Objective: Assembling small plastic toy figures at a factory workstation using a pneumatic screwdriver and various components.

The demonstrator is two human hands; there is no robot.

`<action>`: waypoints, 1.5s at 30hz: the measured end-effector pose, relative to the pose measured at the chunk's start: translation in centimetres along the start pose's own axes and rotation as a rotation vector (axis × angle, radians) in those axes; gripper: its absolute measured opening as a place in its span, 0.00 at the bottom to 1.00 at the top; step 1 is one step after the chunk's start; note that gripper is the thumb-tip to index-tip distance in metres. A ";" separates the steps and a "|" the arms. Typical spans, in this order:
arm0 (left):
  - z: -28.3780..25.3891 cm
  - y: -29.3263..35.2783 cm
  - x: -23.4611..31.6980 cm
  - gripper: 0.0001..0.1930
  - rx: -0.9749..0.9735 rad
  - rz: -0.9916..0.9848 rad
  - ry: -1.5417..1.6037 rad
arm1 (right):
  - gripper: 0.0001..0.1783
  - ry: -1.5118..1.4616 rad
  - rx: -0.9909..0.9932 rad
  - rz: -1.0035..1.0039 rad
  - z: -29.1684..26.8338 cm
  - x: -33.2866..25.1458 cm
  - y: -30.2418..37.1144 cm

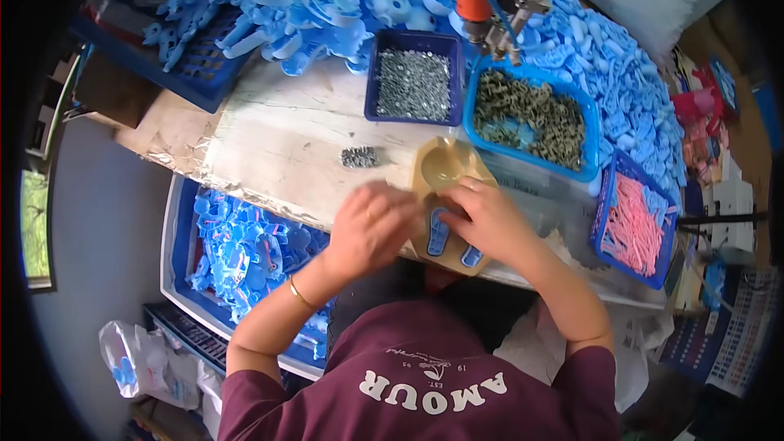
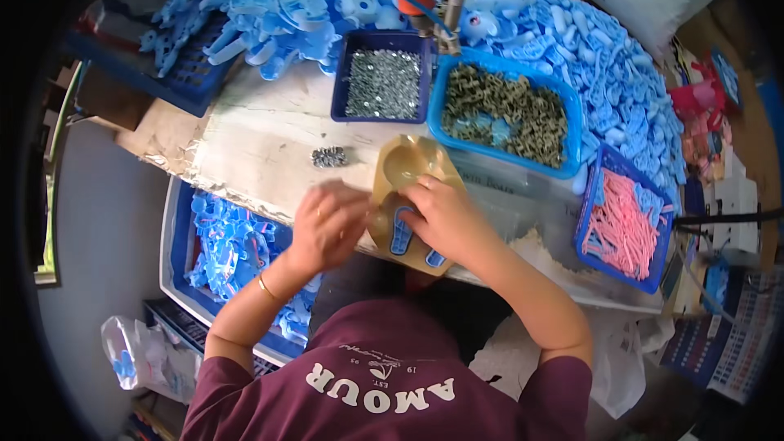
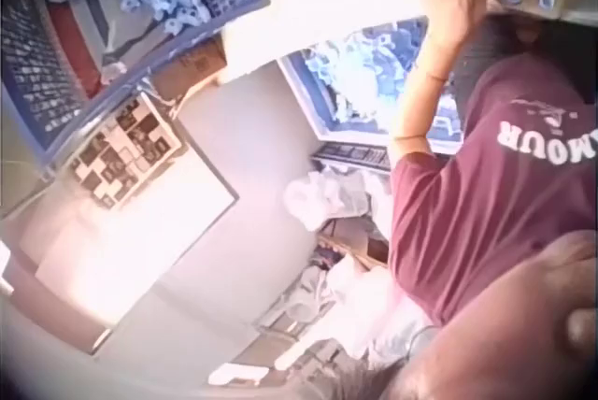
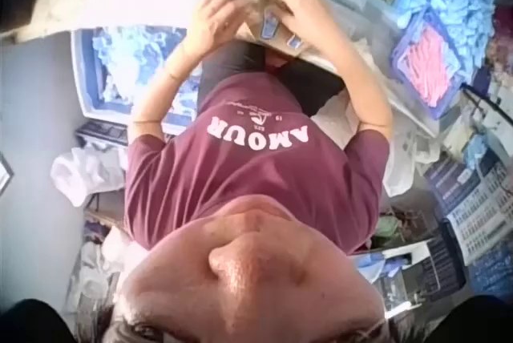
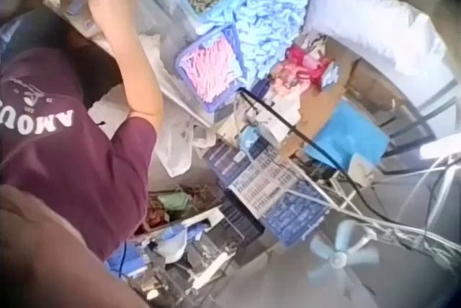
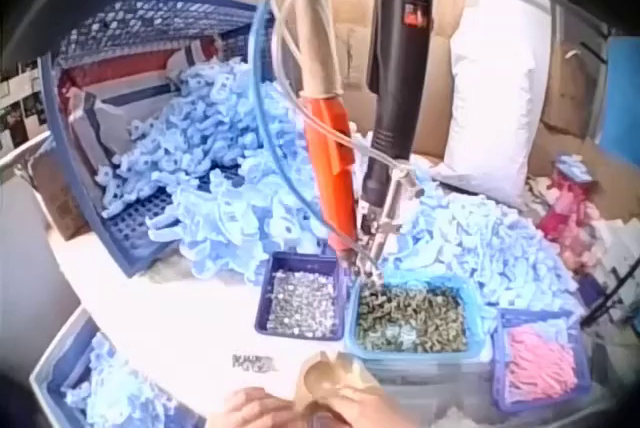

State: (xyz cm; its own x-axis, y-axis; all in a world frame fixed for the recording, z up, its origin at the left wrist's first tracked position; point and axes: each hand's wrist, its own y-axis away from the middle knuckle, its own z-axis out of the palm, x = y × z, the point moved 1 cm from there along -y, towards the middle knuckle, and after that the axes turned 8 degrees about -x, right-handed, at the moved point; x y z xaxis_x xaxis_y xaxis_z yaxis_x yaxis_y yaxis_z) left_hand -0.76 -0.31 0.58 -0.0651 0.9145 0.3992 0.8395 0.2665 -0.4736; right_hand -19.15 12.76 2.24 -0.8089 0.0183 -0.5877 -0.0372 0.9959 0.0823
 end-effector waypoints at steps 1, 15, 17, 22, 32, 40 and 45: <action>0.3 -0.2 0.2 0.13 0.018 -0.009 -0.007 | 0.15 -0.055 0.024 0.021 -0.4 0.5 0.5; -0.1 -23.1 -17.3 0.32 0.118 -0.667 -0.110 | 0.08 -0.178 0.019 0.027 -0.3 -2.7 -1.0; -0.2 -23.5 -17.9 0.36 0.111 -0.673 -0.115 | 0.08 -0.147 0.090 -0.048 -0.7 -2.9 -1.1; -0.1 -21.8 -17.7 0.33 0.272 -0.501 -0.063 | 0.08 -0.259 0.172 -0.059 -3.1 -4.7 -3.2; -4.8 -13.6 -11.9 0.18 0.524 -0.576 1.074 | 0.13 -0.550 0.424 -0.114 -5.0 -5.8 -6.3; -3.8 -3.6 -3.7 0.13 0.427 -0.768 1.639 | 0.11 -0.756 0.487 -0.031 -4.9 -2.7 -5.6; -2.4 -0.3 -1.2 0.14 0.445 -0.807 1.781 | 0.10 -0.782 0.457 -0.029 -3.8 -3.0 -5.0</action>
State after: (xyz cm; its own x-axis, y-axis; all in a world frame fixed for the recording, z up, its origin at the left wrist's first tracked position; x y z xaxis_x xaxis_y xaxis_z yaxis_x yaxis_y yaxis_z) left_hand 0.36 -2.26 2.12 0.4542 -0.6274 0.6325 0.7111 0.6830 0.1668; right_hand -18.74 7.36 6.65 -0.1754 -0.1180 -0.9774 0.3200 0.9321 -0.1700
